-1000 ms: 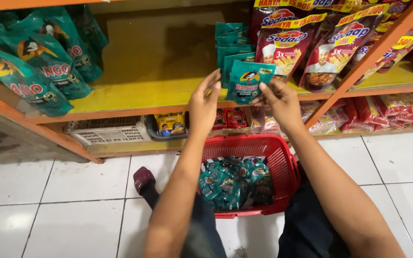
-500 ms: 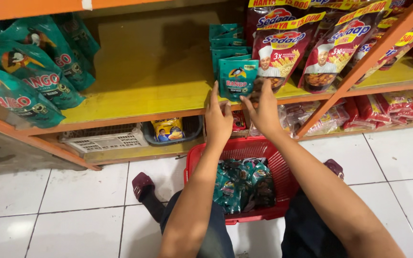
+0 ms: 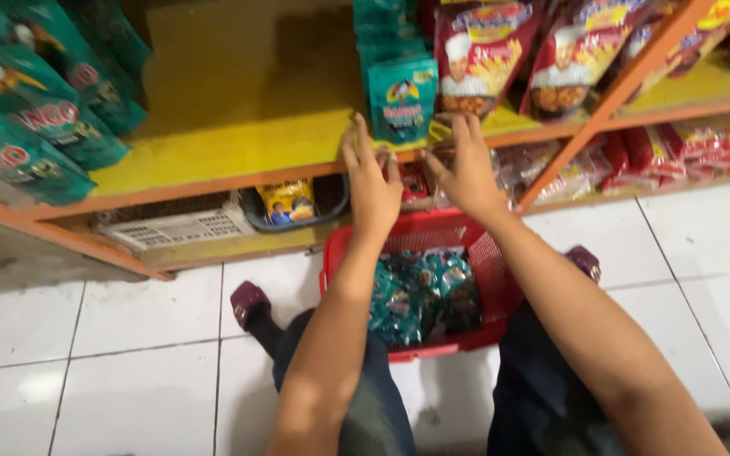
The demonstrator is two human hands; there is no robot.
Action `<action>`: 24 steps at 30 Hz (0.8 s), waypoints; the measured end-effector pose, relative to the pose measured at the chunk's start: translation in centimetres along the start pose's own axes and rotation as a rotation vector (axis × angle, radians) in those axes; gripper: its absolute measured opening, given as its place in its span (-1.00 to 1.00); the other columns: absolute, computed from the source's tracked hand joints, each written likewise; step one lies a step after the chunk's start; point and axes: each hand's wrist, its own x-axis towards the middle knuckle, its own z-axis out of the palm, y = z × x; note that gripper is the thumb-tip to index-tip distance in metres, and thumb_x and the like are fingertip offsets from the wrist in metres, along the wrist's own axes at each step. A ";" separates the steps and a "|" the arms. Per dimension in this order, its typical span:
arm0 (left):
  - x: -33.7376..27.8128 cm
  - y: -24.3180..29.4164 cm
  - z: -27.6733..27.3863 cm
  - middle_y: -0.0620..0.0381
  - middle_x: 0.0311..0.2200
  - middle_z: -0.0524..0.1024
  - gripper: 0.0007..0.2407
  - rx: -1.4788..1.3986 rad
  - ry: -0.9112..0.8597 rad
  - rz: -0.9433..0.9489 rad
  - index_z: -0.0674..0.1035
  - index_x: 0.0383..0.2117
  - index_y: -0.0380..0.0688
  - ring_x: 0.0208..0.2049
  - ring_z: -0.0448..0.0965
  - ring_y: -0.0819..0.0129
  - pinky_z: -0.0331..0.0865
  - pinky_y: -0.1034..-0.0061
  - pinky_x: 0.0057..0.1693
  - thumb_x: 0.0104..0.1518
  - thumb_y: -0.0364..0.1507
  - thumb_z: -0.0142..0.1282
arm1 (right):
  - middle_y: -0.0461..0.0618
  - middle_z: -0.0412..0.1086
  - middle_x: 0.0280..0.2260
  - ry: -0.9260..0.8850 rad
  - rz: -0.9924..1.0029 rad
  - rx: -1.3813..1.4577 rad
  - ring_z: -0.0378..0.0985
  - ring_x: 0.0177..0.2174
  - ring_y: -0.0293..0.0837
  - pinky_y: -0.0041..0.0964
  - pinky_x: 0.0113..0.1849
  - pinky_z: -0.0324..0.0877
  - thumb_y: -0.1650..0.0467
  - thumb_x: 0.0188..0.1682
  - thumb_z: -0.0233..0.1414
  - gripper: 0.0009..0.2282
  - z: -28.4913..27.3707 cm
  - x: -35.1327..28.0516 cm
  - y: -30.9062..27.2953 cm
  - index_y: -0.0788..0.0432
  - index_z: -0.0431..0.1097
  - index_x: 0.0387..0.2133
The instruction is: The person organizes food packets by picking them from a red plastic basket and placing them onto the yellow shelves of a grocery store aisle while sitting on the floor.
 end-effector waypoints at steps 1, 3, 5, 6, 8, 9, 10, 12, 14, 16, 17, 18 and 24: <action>-0.4 0.5 -0.3 -0.33 0.40 -0.03 -0.33 0.073 0.042 0.068 0.02 0.45 -0.15 0.29 0.26 -0.25 0.33 0.19 0.33 0.22 -0.61 0.12 | 0.22 0.25 0.05 -0.007 -0.004 -0.029 0.60 -0.12 0.10 -0.16 -0.10 0.55 0.57 -0.01 0.24 -0.60 -0.6 -0.4 0.1 0.28 0.30 0.08; -1.7 1.4 -0.7 -0.36 0.43 -0.14 -0.30 0.149 0.057 0.140 -0.02 0.46 -0.18 0.41 0.06 -0.34 0.21 0.13 0.41 0.24 -0.60 0.15 | 0.25 0.21 0.06 0.009 -0.096 -0.089 0.54 -0.08 0.19 -0.16 -0.09 0.56 0.57 -0.07 0.28 -0.61 -1.6 -1.3 0.6 0.30 0.35 0.02; -3.9 2.1 -0.9 -0.36 0.47 -0.22 -0.30 0.160 0.000 0.130 -0.05 0.46 -0.20 0.46 -0.04 -0.31 0.17 0.12 0.44 0.26 -0.59 0.14 | 0.26 0.18 0.10 -0.028 -0.064 -0.072 0.55 -0.09 0.18 -0.18 -0.11 0.57 0.55 -0.07 0.28 -0.64 -2.5 -2.8 1.6 0.31 0.36 -0.02; -5.2 2.3 -0.9 -0.34 0.48 -0.19 -0.32 0.164 -0.039 0.116 -0.04 0.46 -0.17 0.46 0.01 -0.29 0.19 0.14 0.44 0.27 -0.57 0.13 | 0.26 0.17 0.13 -0.065 0.003 -0.026 0.60 -0.12 0.13 -0.21 -0.13 0.59 0.54 -0.04 0.26 -0.67 -2.8 -3.4 2.3 0.31 0.36 -0.03; -7.5 1.9 -0.9 -0.29 0.49 -0.12 -0.34 0.174 -0.104 0.097 -0.01 0.46 -0.11 0.46 0.09 -0.25 0.22 0.19 0.42 0.30 -0.54 0.12 | 0.28 0.20 0.12 -0.090 -0.010 -0.074 0.60 -0.13 0.16 -0.17 -0.12 0.56 0.52 -0.05 0.28 -0.66 -3.0 -4.7 3.8 0.32 0.37 -0.03; -8.8 1.4 -0.8 -0.28 0.47 -0.07 -0.34 0.145 -0.157 0.075 -0.02 0.47 -0.10 0.45 0.12 -0.24 0.22 0.18 0.43 0.30 -0.54 0.10 | 0.30 0.24 0.07 -0.079 -0.092 -0.168 0.56 -0.10 0.24 -0.11 -0.09 0.53 0.52 -0.10 0.31 -0.62 -3.0 -5.3 4.7 0.33 0.39 -0.02; -10.4 0.7 -0.6 -0.27 0.45 -0.02 -0.34 0.119 -0.205 0.053 -0.02 0.48 -0.09 0.43 0.15 -0.23 0.22 0.17 0.44 0.30 -0.55 0.08 | 0.33 0.28 0.03 -0.069 -0.178 -0.256 0.52 -0.07 0.31 -0.05 -0.07 0.49 0.52 -0.15 0.34 -0.58 -2.8 -6.1 5.6 0.35 0.40 -0.01; -13.8 -1.4 0.2 -0.30 0.39 0.10 -0.35 0.102 -0.277 -0.013 0.00 0.47 -0.07 0.39 0.20 -0.23 0.22 0.14 0.41 0.30 -0.53 0.09 | 0.24 0.40 -0.04 -0.295 0.141 -0.131 0.60 -0.13 0.17 -0.10 -0.08 0.51 0.42 -0.11 0.30 -0.61 -1.9 -7.8 8.2 0.26 0.43 -0.01; -17.4 -4.2 1.3 -0.31 0.31 0.24 -0.37 0.053 -0.329 -0.182 0.05 0.44 -0.07 0.31 0.27 -0.22 0.24 0.14 0.35 0.27 -0.50 0.11 | 0.22 0.49 -0.11 -0.435 0.255 -0.119 0.61 -0.14 0.13 -0.08 -0.08 0.49 0.33 -0.10 0.31 -0.63 -0.3 -10.3 10.9 0.22 0.48 -0.05; -21.0 -7.1 1.7 -0.30 0.27 0.30 -0.39 -0.031 -0.330 -0.289 0.12 0.40 -0.10 0.28 0.31 -0.20 0.29 0.18 0.29 0.20 -0.52 0.12 | 0.23 0.52 -0.11 -0.559 0.072 -0.206 0.57 -0.09 0.18 -0.02 -0.04 0.44 0.31 -0.15 0.33 -0.62 1.9 -13.8 13.7 0.23 0.51 -0.10; -22.3 -8.7 1.9 -0.31 0.28 0.30 -0.41 -0.054 -0.303 -0.272 0.16 0.37 -0.12 0.30 0.29 -0.21 0.33 0.20 0.26 0.18 -0.55 0.13 | 0.22 0.52 -0.07 -0.660 -0.067 -0.239 0.56 -0.07 0.19 -0.02 -0.02 0.43 0.31 -0.18 0.33 -0.61 2.9 -15.5 15.4 0.23 0.52 -0.11; -23.3 -10.4 1.9 -0.31 0.27 0.31 -0.40 0.017 -0.312 -0.244 0.20 0.36 -0.13 0.29 0.28 -0.25 0.29 0.16 0.27 0.14 -0.58 0.14 | 0.22 0.52 -0.08 -0.776 0.062 -0.234 0.56 -0.09 0.18 -0.03 -0.03 0.43 0.30 -0.20 0.33 -0.57 4.1 -17.1 17.0 0.21 0.51 -0.06; -24.1 -16.6 -0.2 -0.24 0.19 0.43 -0.51 0.128 -0.206 -0.258 0.37 0.29 -0.16 0.22 0.43 -0.19 0.31 0.18 0.28 0.16 -0.65 0.05 | 0.09 0.56 -0.09 -0.788 0.670 -0.019 0.61 -0.10 -0.04 -0.17 -0.03 0.44 0.21 -0.17 0.30 -0.56 13.4 -27.6 23.0 0.13 0.51 -0.04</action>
